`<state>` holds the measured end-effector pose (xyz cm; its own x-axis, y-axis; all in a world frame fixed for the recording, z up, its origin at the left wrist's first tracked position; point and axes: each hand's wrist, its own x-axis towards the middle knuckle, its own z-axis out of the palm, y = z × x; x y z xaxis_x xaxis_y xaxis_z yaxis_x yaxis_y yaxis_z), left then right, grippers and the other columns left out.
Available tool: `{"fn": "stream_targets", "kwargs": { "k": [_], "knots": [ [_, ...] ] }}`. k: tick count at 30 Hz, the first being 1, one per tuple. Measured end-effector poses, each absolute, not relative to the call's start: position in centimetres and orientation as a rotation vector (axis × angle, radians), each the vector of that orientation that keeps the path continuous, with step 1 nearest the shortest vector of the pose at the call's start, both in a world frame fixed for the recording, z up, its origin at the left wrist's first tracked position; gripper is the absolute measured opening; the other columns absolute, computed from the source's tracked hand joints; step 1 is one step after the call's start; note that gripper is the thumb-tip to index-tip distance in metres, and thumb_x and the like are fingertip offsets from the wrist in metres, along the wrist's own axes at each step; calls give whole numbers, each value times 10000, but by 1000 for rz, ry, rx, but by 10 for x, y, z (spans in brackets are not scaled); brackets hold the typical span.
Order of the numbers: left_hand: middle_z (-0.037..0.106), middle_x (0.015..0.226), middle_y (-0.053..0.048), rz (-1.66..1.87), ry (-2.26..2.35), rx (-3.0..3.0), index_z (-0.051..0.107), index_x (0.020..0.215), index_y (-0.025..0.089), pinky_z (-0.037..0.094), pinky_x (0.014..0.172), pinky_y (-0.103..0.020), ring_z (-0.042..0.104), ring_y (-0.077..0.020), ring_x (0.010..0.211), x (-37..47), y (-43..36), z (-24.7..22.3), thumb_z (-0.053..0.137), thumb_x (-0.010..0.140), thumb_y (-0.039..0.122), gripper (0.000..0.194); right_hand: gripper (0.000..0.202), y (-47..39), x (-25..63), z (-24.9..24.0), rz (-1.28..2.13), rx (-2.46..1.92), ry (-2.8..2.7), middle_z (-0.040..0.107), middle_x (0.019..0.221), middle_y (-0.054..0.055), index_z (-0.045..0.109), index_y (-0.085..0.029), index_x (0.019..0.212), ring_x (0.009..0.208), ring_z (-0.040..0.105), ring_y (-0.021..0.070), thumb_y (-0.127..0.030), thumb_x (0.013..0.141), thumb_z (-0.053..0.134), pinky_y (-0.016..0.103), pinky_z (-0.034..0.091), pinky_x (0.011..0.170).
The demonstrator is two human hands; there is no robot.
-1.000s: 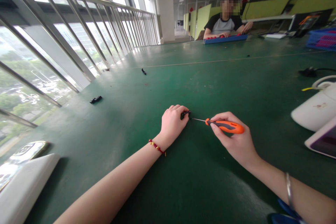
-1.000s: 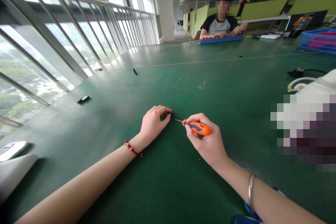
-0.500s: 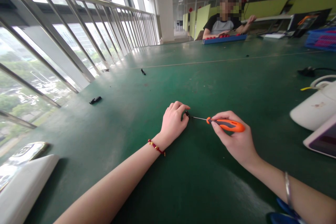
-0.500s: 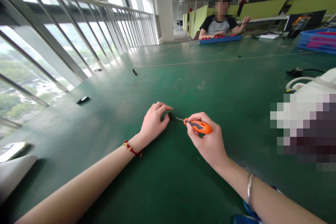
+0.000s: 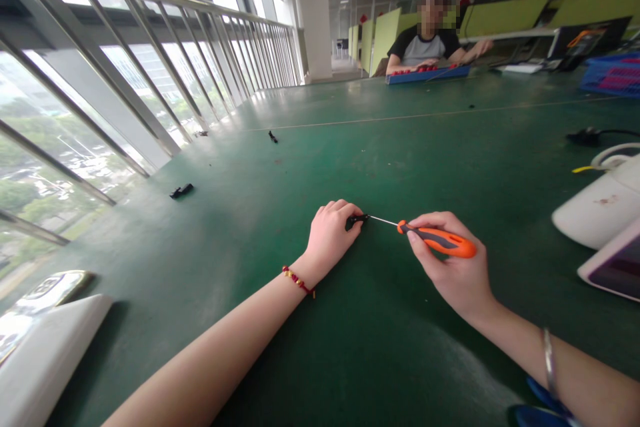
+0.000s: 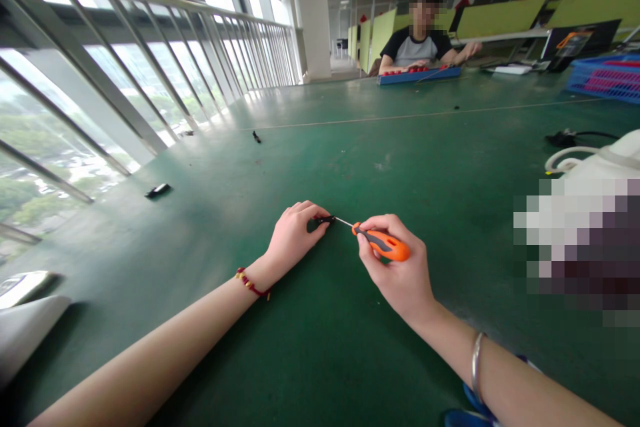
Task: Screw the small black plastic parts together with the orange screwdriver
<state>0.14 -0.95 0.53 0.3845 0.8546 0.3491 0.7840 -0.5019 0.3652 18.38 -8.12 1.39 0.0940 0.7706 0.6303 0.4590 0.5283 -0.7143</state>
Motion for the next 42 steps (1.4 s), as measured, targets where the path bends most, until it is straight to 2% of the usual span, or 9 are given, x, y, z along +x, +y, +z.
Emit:
{"fn": "stream_targets", "kwargs": {
  "k": [13,25,42],
  "knots": [
    [687,985,-11,805,1472,2492,696,926,216,475,830,-330,610,-185,902,1,-11,4,573,845,222,148,29,-80,183,14,295,-1119,-1563,643,742,-1,590,-200,814,632,613,113,-197,803,617,198,481,559],
    [686,978,-5,778,1507,2528,671,954,228,470,809,-327,607,-184,902,1,-11,5,560,841,217,159,21,-81,184,15,281,-1094,-1573,649,752,-4,597,-195,828,625,613,99,-204,814,610,187,489,576],
    [670,977,-5,833,1452,2484,668,871,216,496,786,-282,613,-165,886,1,-11,4,566,818,186,119,16,-81,183,17,263,-1087,-1592,648,728,-14,594,-200,813,605,611,98,-195,809,608,184,490,562]
  ]
}}
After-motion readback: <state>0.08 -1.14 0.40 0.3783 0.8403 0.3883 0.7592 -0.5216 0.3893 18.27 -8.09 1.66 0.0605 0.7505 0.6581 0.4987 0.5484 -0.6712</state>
